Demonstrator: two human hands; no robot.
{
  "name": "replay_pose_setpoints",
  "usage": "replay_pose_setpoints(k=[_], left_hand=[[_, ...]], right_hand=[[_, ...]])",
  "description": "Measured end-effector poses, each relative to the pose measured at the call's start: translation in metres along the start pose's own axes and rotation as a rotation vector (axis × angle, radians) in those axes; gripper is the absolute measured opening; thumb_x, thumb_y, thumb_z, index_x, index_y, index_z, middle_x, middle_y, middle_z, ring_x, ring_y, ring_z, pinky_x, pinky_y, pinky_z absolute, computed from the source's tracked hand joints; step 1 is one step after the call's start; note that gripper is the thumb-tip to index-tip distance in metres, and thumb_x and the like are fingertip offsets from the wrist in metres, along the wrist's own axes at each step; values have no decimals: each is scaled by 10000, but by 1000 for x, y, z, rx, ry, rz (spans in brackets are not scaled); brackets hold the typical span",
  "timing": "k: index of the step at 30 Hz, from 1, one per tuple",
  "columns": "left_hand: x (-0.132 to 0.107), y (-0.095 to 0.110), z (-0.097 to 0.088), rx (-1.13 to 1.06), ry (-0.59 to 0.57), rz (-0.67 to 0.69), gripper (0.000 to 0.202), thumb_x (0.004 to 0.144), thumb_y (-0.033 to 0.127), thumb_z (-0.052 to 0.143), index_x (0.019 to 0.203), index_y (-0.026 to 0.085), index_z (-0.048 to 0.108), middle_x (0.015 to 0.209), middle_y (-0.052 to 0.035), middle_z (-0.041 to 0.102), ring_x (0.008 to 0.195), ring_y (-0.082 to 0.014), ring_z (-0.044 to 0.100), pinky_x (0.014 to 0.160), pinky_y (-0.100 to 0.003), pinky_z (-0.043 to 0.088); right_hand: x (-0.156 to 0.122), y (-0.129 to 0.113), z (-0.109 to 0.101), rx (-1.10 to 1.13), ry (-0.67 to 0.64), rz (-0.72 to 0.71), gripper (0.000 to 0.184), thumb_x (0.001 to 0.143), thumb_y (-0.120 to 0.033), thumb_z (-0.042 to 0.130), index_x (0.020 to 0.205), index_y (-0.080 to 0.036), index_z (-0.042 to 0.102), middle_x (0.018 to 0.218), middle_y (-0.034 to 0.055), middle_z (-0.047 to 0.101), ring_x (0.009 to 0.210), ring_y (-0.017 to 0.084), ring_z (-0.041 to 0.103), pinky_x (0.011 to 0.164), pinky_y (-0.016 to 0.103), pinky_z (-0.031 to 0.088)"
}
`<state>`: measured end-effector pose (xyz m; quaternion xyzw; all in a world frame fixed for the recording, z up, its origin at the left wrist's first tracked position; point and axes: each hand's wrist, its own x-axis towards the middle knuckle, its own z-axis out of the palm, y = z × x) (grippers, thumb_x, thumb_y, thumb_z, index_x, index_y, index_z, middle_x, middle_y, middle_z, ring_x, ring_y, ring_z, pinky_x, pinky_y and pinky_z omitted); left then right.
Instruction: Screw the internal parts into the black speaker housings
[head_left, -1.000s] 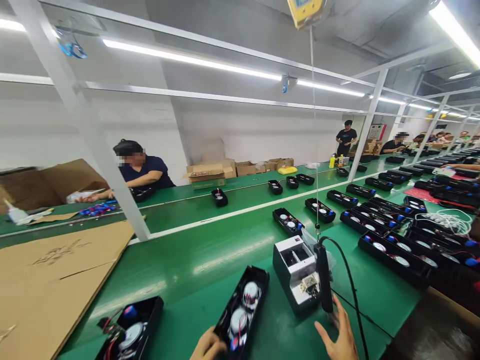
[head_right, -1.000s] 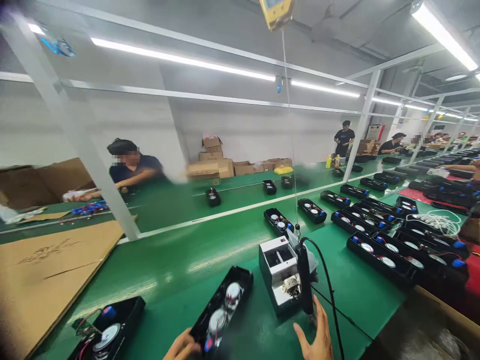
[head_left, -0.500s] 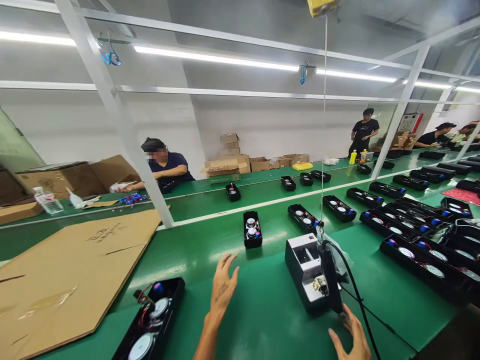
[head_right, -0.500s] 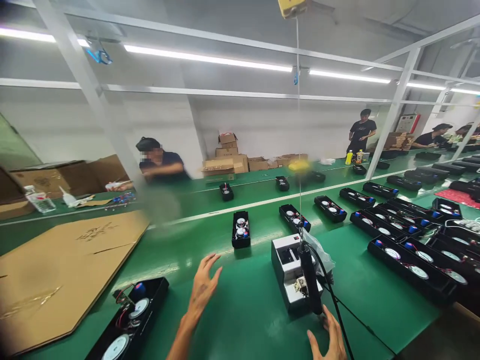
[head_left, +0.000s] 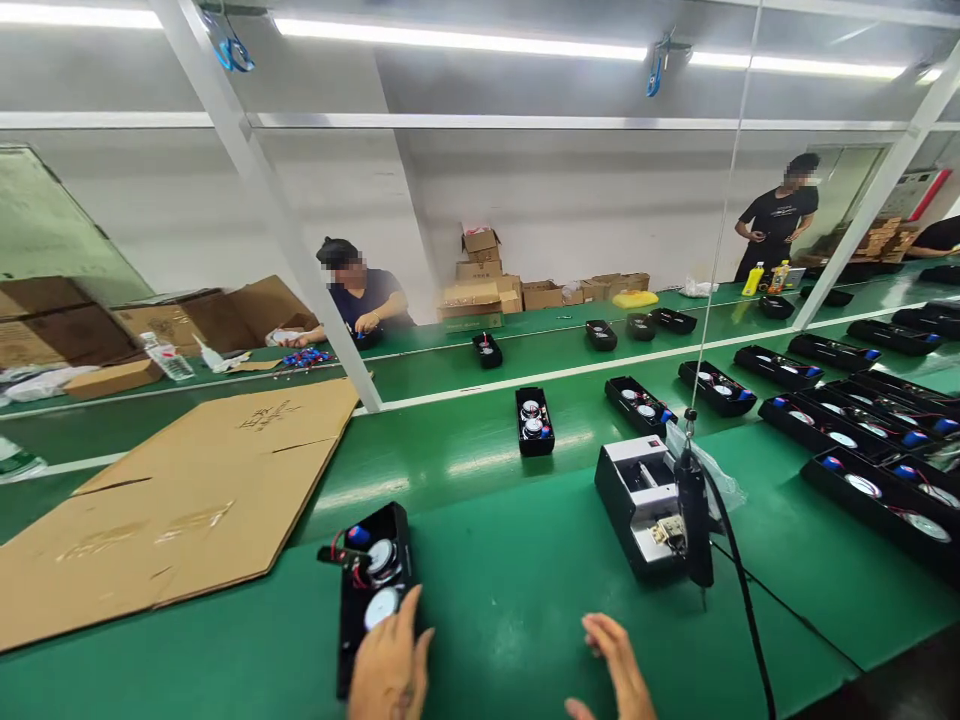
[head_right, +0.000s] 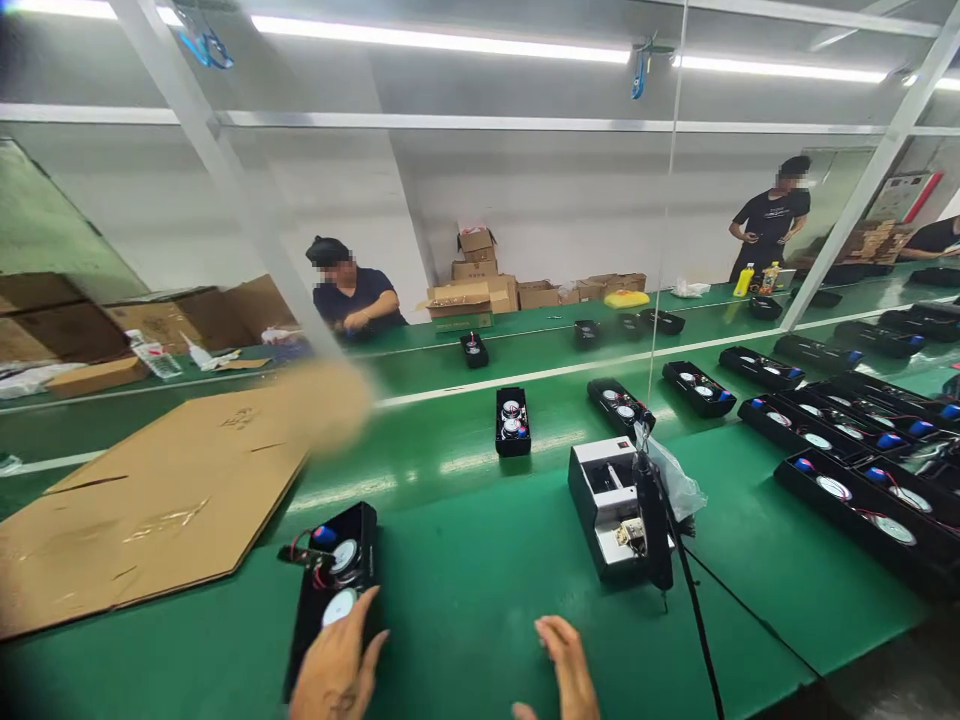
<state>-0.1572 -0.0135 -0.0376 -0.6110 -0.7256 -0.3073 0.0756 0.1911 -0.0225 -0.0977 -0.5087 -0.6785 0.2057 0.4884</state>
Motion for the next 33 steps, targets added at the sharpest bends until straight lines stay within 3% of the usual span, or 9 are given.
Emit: replay_pose_setpoints(k=[4, 6, 8, 14, 17, 20, 23, 27, 33], left_hand=[[-21, 108, 31, -210, -31, 124, 403, 1047, 345, 498, 1389, 237, 681, 1026, -92, 816, 872, -249, 798, 797, -386, 684], [-36, 142, 38, -323, -77, 234, 412, 1061, 316, 487, 1425, 302, 678, 1062, -81, 823, 916, -236, 809, 810, -377, 701], [-47, 156, 36, -386, -116, 312, 396, 1065, 321, 507, 1412, 345, 698, 1091, -68, 826, 974, -226, 812, 870, -370, 708], [-31, 136, -22, -431, 45, 509, 255, 1041, 186, 618, 1247, 264, 746, 1032, -51, 803, 1030, -191, 787, 979, -315, 662], [-14, 124, -45, -316, -11, 640, 162, 1028, 269, 687, 1166, 273, 771, 995, -53, 797, 1115, -245, 769, 968, -364, 668], [-4, 116, -47, -233, -58, 725, 197, 1025, 179, 651, 1122, 287, 785, 1040, -35, 820, 1192, -253, 755, 1048, -412, 639], [0, 110, -37, -242, -34, 708, 263, 1030, 119, 629, 1152, 294, 783, 1059, -2, 842, 1145, -222, 771, 1099, -431, 601], [4, 117, -21, -322, -45, 606, 162, 1034, 203, 675, 1068, 311, 791, 970, 28, 852, 1084, -234, 791, 1154, -515, 560], [-1, 133, 3, -398, -122, 517, 88, 1029, 329, 704, 1040, 284, 779, 1087, -37, 831, 1205, -262, 768, 1164, -535, 579]], right_hand=[[-12, -24, 44, -66, -179, -50, 812, 1096, -303, 583, 1773, -455, 161, 1708, 121, 516, 1513, 382, 605, 1178, 532, 603], [-14, -26, 49, -97, -176, -61, 856, 1091, -235, 553, 1781, -452, 94, 1774, 134, 410, 1580, 385, 526, 1215, 590, 559], [-7, -23, 40, -77, -189, -62, 938, 1027, -209, 640, 1784, -412, 123, 1760, 171, 386, 1571, 398, 526, 1211, 609, 554], [78, -7, -52, 107, -638, 9, 1213, 573, -111, 856, 1691, -274, 415, 1646, 180, 426, 1486, 396, 587, 1244, 517, 511], [120, -6, -99, 85, -806, 63, 1147, 564, -111, 863, 1641, -275, 504, 1669, 162, 430, 1501, 376, 574, 1258, 498, 488], [131, -15, -121, 31, -768, 97, 1008, 676, -195, 900, 1615, -303, 550, 1770, 156, 356, 1605, 401, 457, 1284, 564, 447], [119, -34, -115, 27, -563, 3, 755, 803, -228, 883, 1518, -273, 643, 1688, 166, 505, 1532, 372, 546, 1252, 569, 488], [99, -62, -83, 43, -361, -288, 289, 988, -185, 744, 1270, -244, 761, 1241, 109, 804, 1170, 276, 739, 1050, 465, 600], [96, -80, -54, -178, -532, -413, 227, 1101, -156, 575, 1182, -218, 777, 1044, 64, 860, 887, 208, 754, 829, 373, 530]])
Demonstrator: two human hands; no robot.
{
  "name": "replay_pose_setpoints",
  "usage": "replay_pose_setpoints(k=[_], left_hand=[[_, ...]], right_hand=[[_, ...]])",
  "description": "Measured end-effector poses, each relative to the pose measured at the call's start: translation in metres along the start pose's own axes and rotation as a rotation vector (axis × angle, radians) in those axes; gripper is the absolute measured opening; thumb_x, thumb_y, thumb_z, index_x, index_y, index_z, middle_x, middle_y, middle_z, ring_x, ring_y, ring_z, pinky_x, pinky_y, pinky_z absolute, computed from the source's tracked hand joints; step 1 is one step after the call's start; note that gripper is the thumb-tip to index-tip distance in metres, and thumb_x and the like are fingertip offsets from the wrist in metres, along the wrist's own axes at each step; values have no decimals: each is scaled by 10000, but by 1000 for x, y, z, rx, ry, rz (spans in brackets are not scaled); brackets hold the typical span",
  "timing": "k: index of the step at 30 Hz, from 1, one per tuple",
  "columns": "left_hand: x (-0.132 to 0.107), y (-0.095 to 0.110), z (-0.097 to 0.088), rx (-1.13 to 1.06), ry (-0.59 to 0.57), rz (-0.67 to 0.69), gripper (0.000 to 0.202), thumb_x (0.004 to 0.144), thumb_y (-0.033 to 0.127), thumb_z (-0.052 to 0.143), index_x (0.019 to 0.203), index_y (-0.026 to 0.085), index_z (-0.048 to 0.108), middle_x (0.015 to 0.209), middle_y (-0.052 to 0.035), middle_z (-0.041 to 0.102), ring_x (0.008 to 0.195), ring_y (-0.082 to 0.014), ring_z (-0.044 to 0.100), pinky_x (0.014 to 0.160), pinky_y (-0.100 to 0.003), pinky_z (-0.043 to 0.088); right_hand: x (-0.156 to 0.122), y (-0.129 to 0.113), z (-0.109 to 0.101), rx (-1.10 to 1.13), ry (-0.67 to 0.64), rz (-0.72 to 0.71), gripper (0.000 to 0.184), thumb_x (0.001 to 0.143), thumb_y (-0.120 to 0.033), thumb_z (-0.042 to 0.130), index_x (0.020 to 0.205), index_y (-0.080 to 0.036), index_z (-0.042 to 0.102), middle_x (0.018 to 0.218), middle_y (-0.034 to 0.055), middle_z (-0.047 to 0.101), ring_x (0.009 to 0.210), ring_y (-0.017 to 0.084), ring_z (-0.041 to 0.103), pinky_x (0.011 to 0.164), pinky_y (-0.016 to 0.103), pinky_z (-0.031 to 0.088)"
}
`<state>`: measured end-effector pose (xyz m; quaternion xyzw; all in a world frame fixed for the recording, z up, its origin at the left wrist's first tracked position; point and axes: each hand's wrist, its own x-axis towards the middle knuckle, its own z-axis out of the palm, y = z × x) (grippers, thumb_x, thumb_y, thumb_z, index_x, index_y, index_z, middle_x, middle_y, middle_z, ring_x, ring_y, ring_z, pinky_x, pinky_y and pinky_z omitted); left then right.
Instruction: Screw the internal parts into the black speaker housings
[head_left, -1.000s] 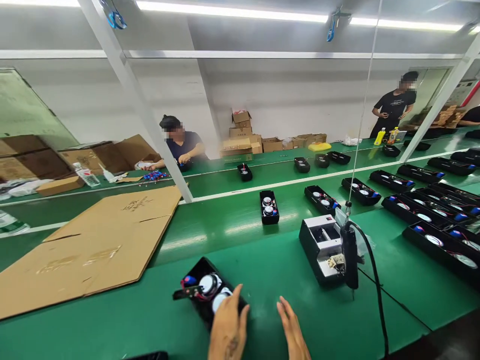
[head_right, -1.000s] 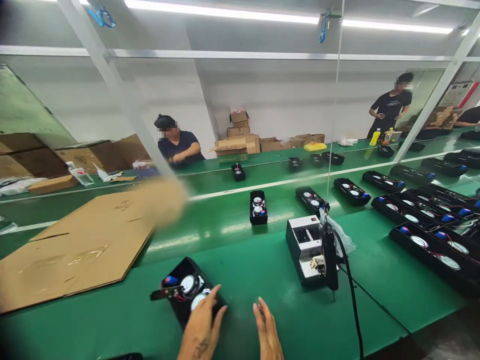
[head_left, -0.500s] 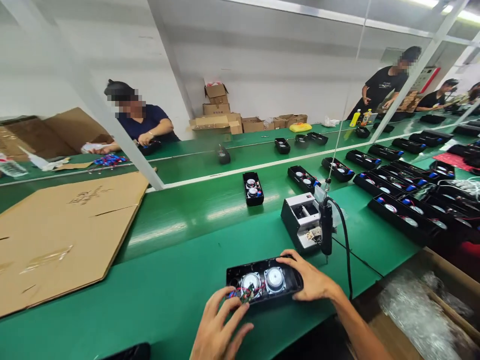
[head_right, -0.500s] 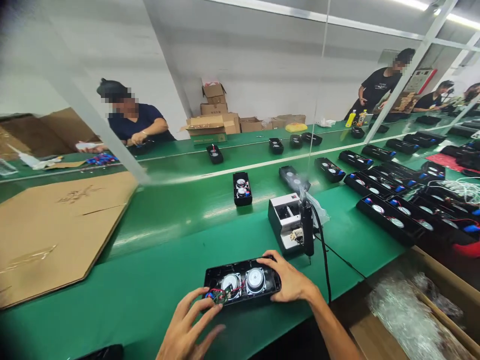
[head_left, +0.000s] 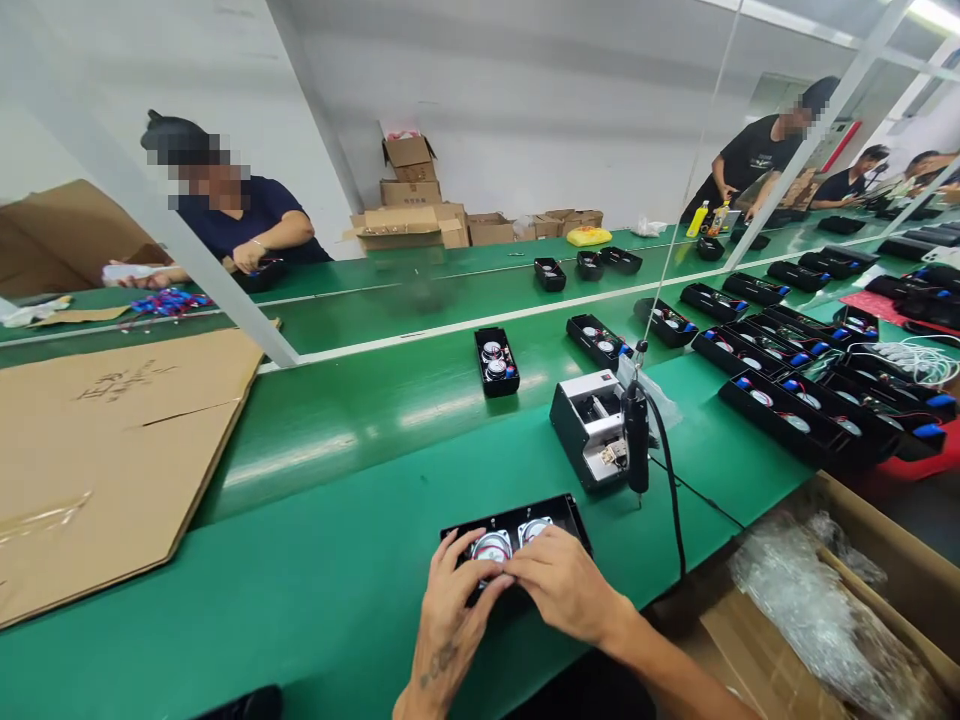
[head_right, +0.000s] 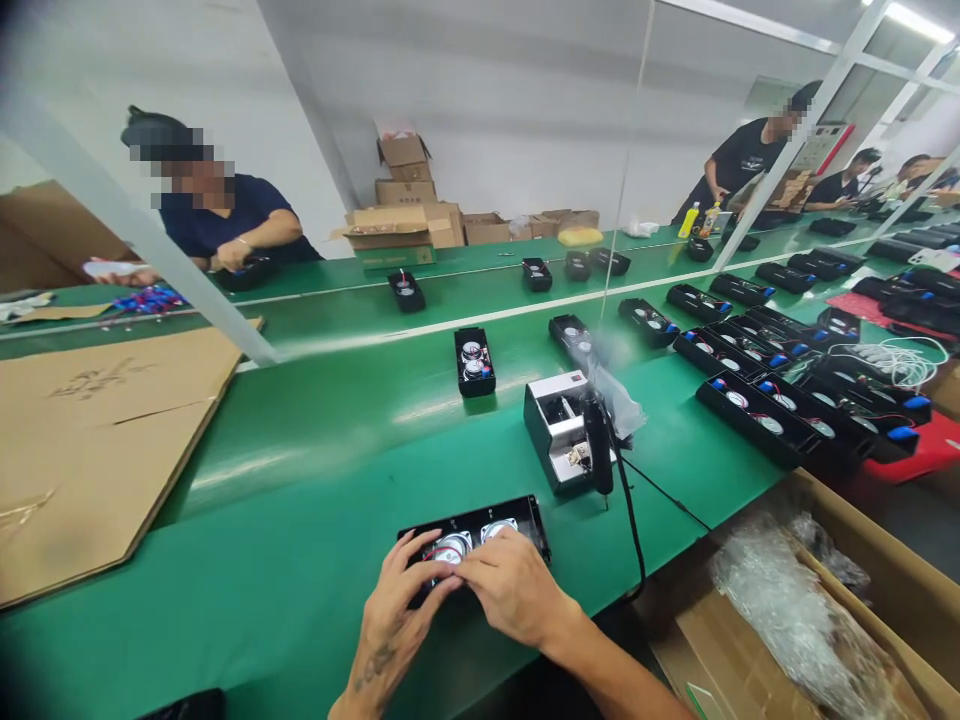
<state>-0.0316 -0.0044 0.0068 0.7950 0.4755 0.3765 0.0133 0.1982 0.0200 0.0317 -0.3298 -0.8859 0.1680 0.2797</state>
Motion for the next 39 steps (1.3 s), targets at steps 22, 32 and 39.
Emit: replay_pose_setpoints(k=[22, 32, 39], left_hand=[[-4, -16, -8, 156, -498, 176, 360, 781, 207, 889, 1119, 286, 791, 1443, -43, 702, 1671, -437, 334, 1387, -719, 224], [66, -37, -5, -116, -680, -20, 224, 749, 428, 949, 914, 304, 863, 1296, -35, 760, 1239, -303, 663, 1130, -497, 484], [84, -43, -7, -165, -763, -48, 211, 770, 483, 919, 842, 293, 863, 1228, 11, 770, 1058, -216, 682, 956, -349, 481]], right_hand=[[16, -15, -16, -109, -533, 24, 183, 916, -78, 637, 1005, -146, 782, 1001, 104, 835, 879, 231, 738, 816, 358, 451], [58, -5, -29, -216, -584, 156, 339, 969, -222, 743, 1286, -106, 704, 1095, 163, 828, 1016, 305, 774, 955, 407, 447], [70, 5, -22, -160, -535, 177, 322, 874, -217, 789, 1189, -151, 801, 1000, 112, 841, 929, 271, 775, 903, 363, 461]])
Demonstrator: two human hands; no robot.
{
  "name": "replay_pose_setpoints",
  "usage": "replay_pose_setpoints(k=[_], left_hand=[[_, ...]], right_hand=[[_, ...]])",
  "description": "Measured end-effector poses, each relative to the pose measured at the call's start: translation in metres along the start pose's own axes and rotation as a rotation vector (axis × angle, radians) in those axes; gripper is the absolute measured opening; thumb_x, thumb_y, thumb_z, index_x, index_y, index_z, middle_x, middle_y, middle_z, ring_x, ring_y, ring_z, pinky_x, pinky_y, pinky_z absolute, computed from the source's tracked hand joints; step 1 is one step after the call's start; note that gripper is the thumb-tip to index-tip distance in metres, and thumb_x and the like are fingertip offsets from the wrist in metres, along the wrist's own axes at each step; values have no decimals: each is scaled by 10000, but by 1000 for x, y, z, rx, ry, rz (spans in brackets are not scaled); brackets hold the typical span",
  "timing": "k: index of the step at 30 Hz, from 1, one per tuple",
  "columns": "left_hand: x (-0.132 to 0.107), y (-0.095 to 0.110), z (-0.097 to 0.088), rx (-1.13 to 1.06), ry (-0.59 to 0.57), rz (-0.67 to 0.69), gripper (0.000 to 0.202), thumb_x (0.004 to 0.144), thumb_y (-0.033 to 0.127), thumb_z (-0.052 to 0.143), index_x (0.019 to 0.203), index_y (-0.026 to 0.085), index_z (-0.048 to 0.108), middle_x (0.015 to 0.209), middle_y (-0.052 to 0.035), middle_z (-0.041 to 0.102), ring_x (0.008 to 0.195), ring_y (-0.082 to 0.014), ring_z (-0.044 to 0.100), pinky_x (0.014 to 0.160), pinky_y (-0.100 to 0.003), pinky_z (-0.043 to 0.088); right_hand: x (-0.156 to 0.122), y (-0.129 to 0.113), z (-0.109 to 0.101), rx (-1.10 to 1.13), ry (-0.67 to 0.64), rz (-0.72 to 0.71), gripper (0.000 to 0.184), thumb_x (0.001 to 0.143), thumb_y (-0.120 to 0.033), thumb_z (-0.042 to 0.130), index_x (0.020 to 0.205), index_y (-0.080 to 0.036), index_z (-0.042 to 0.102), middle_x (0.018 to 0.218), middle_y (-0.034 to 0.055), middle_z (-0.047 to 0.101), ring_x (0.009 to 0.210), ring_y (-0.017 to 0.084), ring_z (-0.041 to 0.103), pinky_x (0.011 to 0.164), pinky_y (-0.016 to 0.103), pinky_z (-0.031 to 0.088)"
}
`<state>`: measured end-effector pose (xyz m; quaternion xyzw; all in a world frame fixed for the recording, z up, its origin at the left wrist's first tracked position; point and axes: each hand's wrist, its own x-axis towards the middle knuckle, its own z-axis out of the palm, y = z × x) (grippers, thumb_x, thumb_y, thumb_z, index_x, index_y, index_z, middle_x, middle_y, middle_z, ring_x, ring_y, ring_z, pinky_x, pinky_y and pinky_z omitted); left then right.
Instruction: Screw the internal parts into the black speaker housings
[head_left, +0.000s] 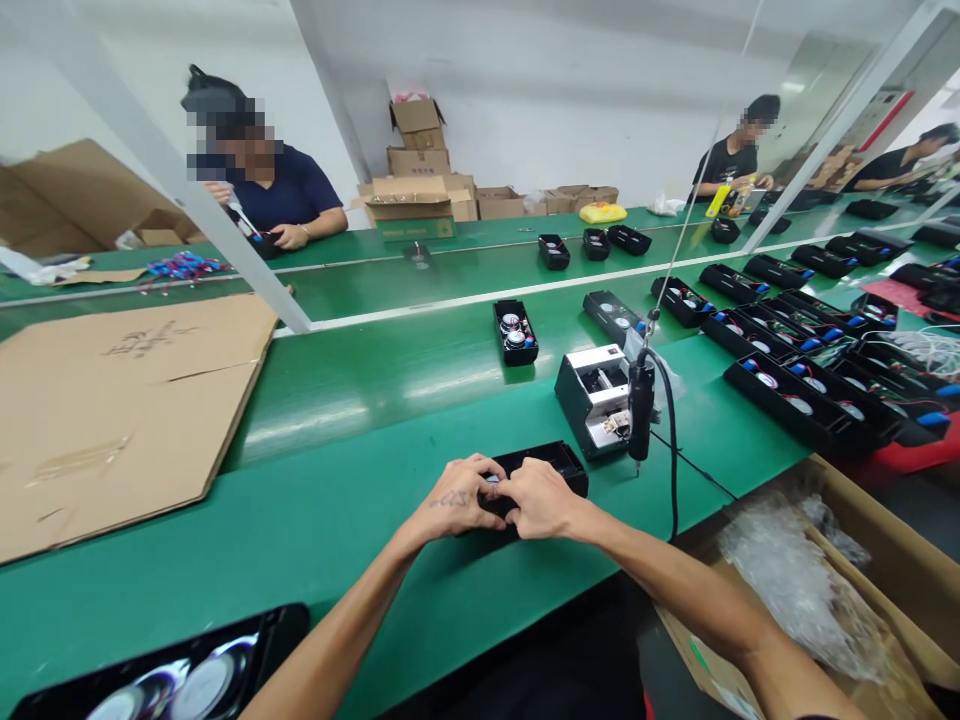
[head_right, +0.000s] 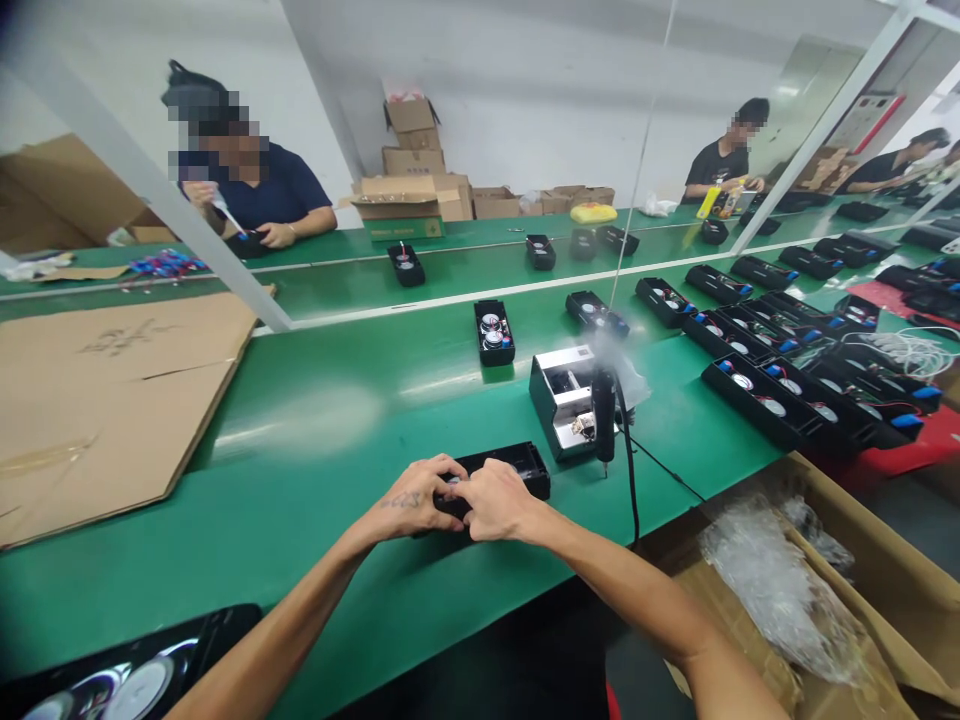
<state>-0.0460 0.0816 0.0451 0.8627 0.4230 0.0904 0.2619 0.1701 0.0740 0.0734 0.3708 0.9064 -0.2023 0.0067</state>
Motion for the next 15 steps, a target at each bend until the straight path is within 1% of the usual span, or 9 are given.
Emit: replay_pose_setpoints(k=[3, 6, 9, 12, 15], left_hand=[[-1, 3, 2, -5, -8, -7, 200, 773, 474, 917, 823, 291, 856, 1223, 3, 768, 1125, -238, 666, 985, -365, 472], [-1, 4, 2, -3, -11, -20, 219, 760, 465, 929, 778, 269, 834, 1236, -10, 757, 1160, -253, 659, 998, -380, 469], [-1, 5, 1, 2, -16, -27, 218, 749, 430, 940, 757, 252, 815, 1248, -11, 751, 1161, -255, 655, 1000, -388, 459], [-1, 4, 2, 1, -21, -24, 220, 741, 418, 947, 755, 247, 809, 1252, -9, 746, 1162, -255, 650, 995, -389, 452], [-1, 2, 4, -5, -22, -16, 231, 742, 445, 955, 773, 259, 823, 1237, -4, 746, 1159, -252, 650, 998, -390, 448]], right_hand=[[-3, 0, 2, -10, 4, -2, 335, 882, -231, 786, 1211, -173, 820, 1012, 106, 853, 932, 274, 779, 906, 372, 475], [-4, 3, -3, -1, 1, -29, 407, 897, -271, 807, 1299, -211, 803, 1022, 84, 862, 954, 272, 786, 949, 378, 487], [-3, 8, -8, -28, -17, -78, 464, 896, -306, 829, 1349, -216, 790, 1002, 84, 864, 948, 284, 787, 946, 382, 496], [-1, 11, -8, -49, -15, -113, 453, 895, -299, 822, 1340, -224, 801, 981, 84, 865, 934, 289, 787, 916, 379, 507], [3, 10, -3, -86, -4, -132, 425, 878, -274, 807, 1299, -220, 823, 978, 97, 863, 901, 300, 784, 856, 385, 514]])
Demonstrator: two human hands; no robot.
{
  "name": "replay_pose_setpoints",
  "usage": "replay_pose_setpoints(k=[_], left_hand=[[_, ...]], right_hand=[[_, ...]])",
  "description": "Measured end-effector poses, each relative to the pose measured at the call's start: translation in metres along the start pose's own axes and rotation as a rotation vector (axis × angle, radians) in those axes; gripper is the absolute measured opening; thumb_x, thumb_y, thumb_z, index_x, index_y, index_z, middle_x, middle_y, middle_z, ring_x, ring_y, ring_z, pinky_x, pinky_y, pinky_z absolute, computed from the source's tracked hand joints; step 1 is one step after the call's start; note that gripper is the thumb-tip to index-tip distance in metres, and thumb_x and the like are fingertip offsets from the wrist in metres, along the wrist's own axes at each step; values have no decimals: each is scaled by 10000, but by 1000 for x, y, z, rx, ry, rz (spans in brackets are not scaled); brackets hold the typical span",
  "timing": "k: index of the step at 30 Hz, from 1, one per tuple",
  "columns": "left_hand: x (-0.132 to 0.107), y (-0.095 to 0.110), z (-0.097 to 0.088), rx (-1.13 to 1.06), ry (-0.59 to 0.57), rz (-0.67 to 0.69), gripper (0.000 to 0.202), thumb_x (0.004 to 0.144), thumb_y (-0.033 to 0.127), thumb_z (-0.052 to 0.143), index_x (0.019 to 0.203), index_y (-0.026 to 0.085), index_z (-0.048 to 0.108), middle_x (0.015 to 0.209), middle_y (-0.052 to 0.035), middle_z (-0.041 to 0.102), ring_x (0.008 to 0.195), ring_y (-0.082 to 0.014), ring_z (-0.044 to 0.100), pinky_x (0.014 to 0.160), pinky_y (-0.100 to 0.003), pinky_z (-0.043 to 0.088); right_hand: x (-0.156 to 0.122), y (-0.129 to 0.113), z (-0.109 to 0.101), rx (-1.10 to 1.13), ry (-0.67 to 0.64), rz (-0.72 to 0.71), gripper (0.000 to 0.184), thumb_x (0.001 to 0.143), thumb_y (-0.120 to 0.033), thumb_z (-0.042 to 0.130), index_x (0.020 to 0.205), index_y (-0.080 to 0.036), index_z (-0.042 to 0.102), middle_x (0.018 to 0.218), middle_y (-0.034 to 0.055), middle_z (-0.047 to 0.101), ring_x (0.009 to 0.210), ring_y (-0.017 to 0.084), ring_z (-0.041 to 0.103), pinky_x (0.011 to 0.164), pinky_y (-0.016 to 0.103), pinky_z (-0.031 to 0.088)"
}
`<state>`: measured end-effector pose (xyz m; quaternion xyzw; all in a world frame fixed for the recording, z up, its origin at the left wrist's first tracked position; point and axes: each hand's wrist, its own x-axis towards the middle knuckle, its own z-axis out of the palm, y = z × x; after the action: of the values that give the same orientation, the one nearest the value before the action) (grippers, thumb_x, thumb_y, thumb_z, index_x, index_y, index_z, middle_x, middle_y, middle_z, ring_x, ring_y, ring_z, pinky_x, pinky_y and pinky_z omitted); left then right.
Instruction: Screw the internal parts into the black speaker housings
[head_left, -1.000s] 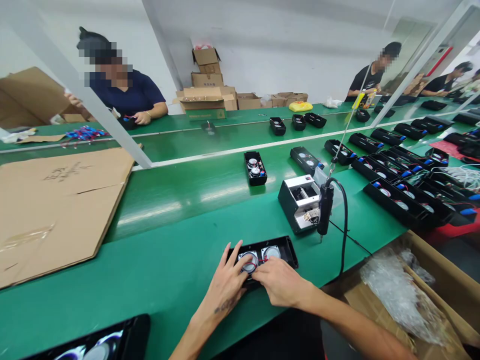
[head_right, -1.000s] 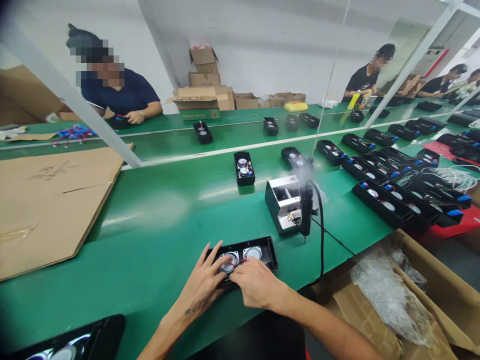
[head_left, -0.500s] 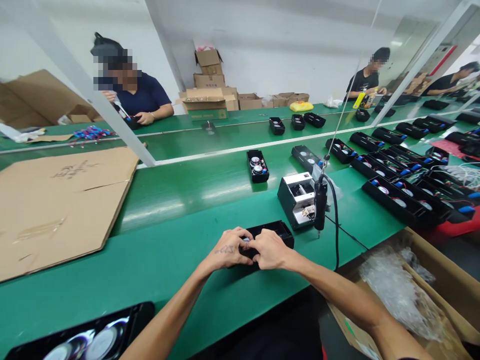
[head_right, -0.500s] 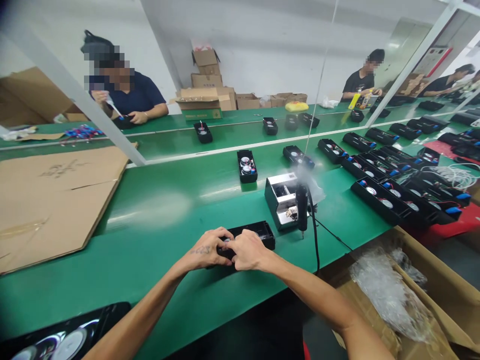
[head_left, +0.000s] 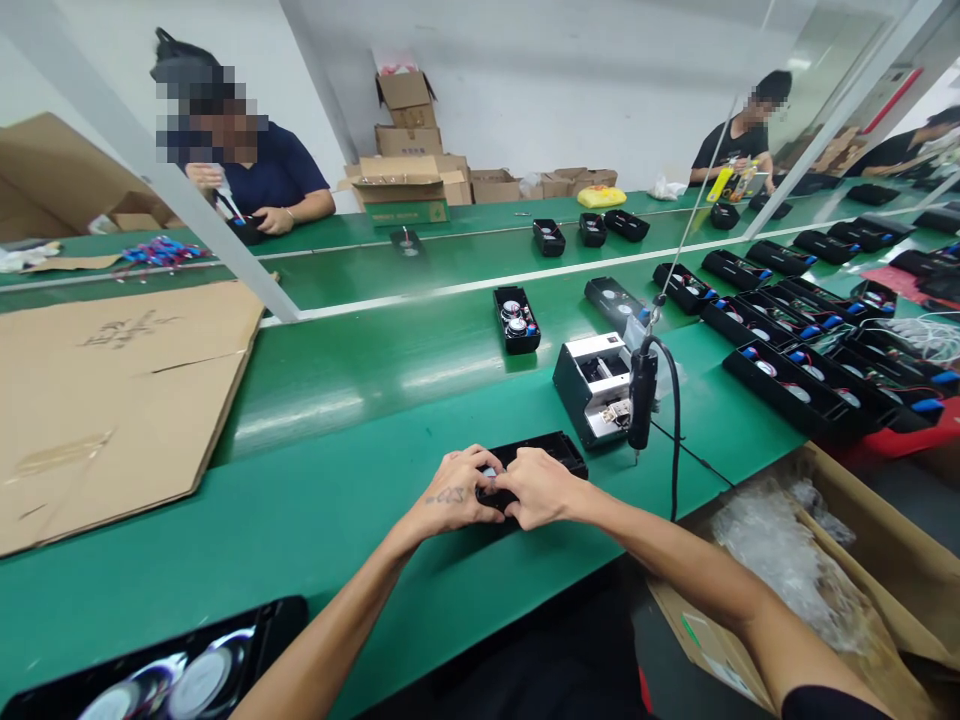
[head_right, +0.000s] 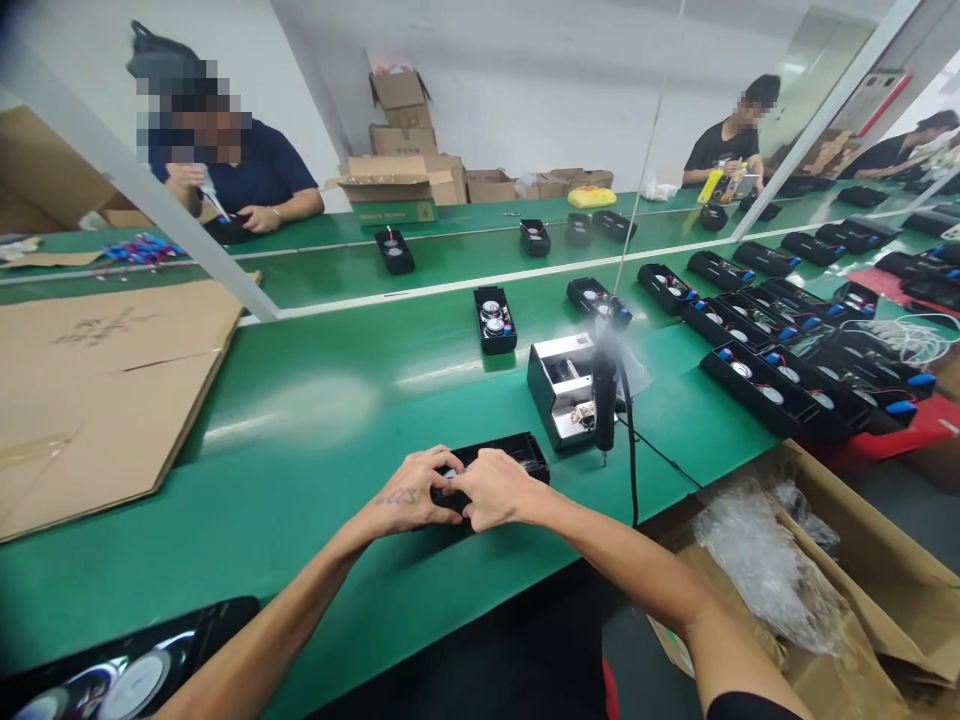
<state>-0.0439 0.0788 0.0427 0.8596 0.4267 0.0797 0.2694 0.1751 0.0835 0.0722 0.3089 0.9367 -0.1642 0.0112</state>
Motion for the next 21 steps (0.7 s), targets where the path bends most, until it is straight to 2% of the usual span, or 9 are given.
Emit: replay_pose_setpoints(k=[4, 7, 9, 11, 13, 15, 16, 18, 21], left_hand=[[0, -2, 0, 12, 9, 23, 224, 737, 470, 970, 796, 294, 843, 1211, 11, 756, 1147, -246, 655, 1014, -405, 450], [-5, 2, 2, 50, 46, 54, 189, 749, 438, 967, 866, 336, 860, 1205, 10, 762, 1233, -278, 636, 1069, -448, 441], [-14, 7, 10, 79, 83, 66, 174, 767, 392, 958, 906, 344, 864, 1223, -7, 770, 1336, -329, 595, 1130, -516, 419], [-25, 13, 22, 121, 142, 76, 146, 788, 334, 943, 905, 320, 856, 1253, -31, 776, 1442, -391, 526, 1178, -593, 385], [-35, 17, 38, 191, 243, 98, 144, 790, 297, 940, 891, 293, 837, 1273, -41, 777, 1499, -426, 478, 1196, -625, 371], [-41, 21, 52, 265, 359, 126, 187, 764, 299, 962, 875, 283, 813, 1262, -32, 783, 1511, -430, 473, 1197, -614, 381], [-43, 22, 58, 291, 404, 137, 216, 744, 309, 978, 865, 281, 801, 1256, -25, 786, 1505, -427, 483, 1191, -604, 392], [-44, 24, 64, 313, 450, 149, 266, 701, 322, 1007, 834, 276, 781, 1250, -13, 792, 1485, -426, 505, 1176, -591, 405], [-42, 26, 65, 332, 473, 152, 297, 667, 308, 1020, 827, 275, 772, 1246, -7, 797, 1460, -427, 531, 1167, -591, 411]], right_hand=[[3, -5, 2, -38, -11, -7, 379, 863, -256, 791, 1234, -193, 839, 948, 121, 856, 861, 316, 776, 793, 397, 500], [-9, -8, 0, -17, 32, -21, 342, 898, -237, 774, 1232, -178, 814, 942, 115, 853, 859, 298, 774, 840, 415, 509], [-28, -7, 1, 56, 187, -61, 325, 934, -232, 754, 1254, -183, 780, 1021, 111, 856, 950, 289, 781, 917, 431, 531], [-51, 1, 4, 144, 527, -33, 373, 976, -234, 717, 1348, -211, 716, 1207, 117, 834, 1140, 295, 759, 1021, 457, 551], [-75, 17, 11, 151, 975, 174, 490, 1013, -251, 683, 1497, -240, 611, 1424, 144, 741, 1347, 321, 672, 1121, 512, 547], [-93, 41, 17, 82, 1294, 506, 619, 1037, -319, 680, 1617, -214, 492, 1588, 210, 600, 1496, 374, 557, 1188, 596, 515], [-100, 55, 20, 54, 1361, 662, 676, 1044, -382, 681, 1648, -187, 449, 1642, 244, 533, 1543, 402, 507, 1209, 636, 492], [-110, 83, 22, 90, 1334, 841, 703, 1051, -507, 651, 1622, -137, 475, 1631, 286, 534, 1530, 434, 523, 1208, 669, 484], [-118, 111, 24, 286, 1229, 848, 561, 1003, -574, 682, 1377, -155, 671, 1323, 226, 769, 1236, 383, 735, 1095, 587, 586]])
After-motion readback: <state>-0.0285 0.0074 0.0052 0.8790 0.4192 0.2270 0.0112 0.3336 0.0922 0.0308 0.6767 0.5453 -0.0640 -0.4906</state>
